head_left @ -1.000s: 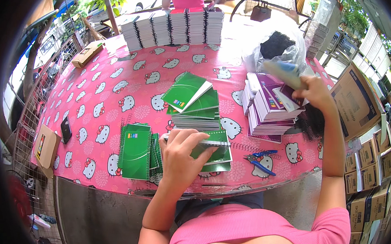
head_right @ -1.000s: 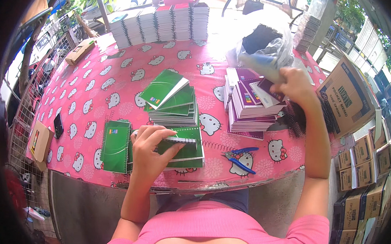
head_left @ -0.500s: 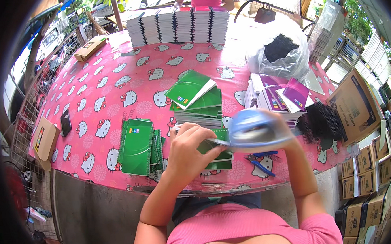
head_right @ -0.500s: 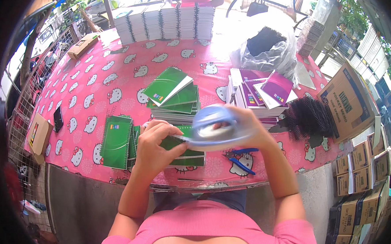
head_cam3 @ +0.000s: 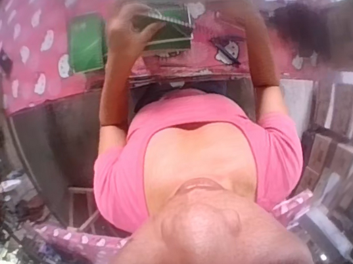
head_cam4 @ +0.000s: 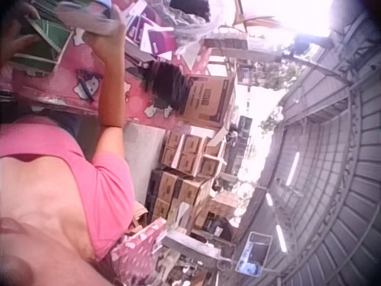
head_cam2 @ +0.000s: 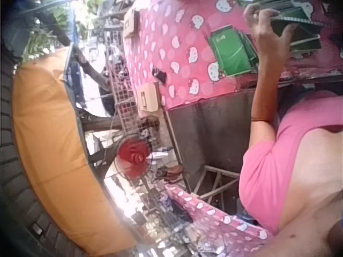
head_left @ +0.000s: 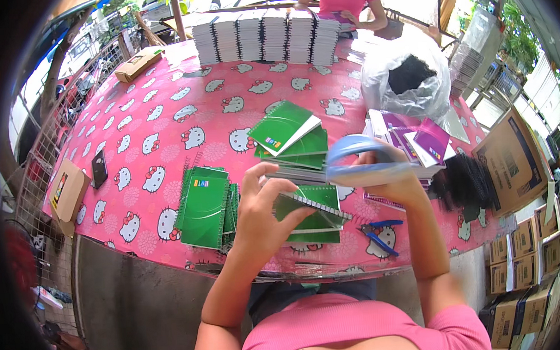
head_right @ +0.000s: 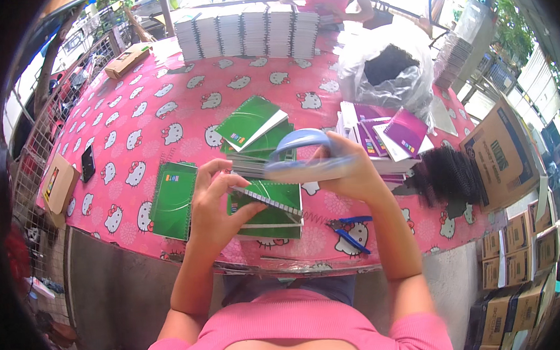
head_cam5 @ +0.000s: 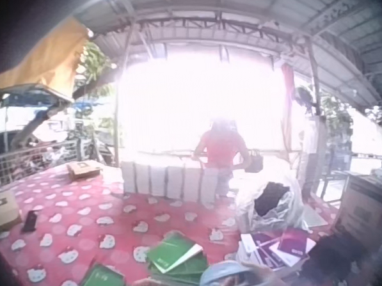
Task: The person threads spiral wire into the punched holes of green notebook covers and paper stacks, using pliers to trim and secure the wire ends.
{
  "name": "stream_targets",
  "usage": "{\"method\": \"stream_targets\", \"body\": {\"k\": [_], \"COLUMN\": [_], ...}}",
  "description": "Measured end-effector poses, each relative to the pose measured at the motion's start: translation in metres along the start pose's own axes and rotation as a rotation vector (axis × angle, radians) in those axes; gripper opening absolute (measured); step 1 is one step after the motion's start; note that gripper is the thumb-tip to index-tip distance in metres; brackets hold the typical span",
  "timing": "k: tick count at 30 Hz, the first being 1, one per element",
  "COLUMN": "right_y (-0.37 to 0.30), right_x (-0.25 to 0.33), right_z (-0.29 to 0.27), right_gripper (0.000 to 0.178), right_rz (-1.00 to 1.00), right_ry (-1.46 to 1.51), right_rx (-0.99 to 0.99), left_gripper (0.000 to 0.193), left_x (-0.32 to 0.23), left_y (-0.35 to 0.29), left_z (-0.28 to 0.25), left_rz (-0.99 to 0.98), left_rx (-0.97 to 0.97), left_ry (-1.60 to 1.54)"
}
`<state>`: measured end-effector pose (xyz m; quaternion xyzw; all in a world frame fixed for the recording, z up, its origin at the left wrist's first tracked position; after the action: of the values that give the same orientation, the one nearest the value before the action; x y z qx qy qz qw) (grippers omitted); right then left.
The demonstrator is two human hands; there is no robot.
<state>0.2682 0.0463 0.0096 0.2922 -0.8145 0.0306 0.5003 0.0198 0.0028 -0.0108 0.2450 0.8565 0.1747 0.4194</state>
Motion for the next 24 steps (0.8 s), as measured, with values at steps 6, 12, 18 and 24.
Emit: {"method": "stream_targets", "body": {"k": [6,12,18,24], "right_y": [0.016,0.027,-0.003,-0.046], "right_x": [0.005,0.013,0.047,0.032], "right_z": [0.013,0.025,-0.017,-0.106], "right_gripper": [0.038,0.034,0.032,0.027], "right_rz": [-0.013,-0.008,-0.004,0.322], "right_ry": [0.022,-0.092,-0.326,-1.095], "right_rx": [0.035,0.085,-0.321,-0.555], "left_gripper": [0.035,0.036,0.034,0.028], "left_x": [0.022,0.035,0.043,0.028], "left_y": [-0.019,-0.028,-0.027,-0.016], "left_z": [0.006,-0.002,-0.004,-0.007], "left_rz": [-0.230,-0.330,-0.313,0.018], "left_rx": [-0.118,-0.095,-0.070,-0.159], "left_ry": [-0.747,-0.892,-0.941,-0.770]}}
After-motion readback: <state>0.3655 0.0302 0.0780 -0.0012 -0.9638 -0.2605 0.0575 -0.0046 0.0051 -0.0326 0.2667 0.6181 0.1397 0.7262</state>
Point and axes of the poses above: each hand's wrist, its own y-axis towards the middle knuckle, its own z-axis out of the palm, x = y × z, the point moved 2 cm from there along y, towards the middle knuckle, and after that the axes turned 11 degrees about x, right-handed, at the moved point
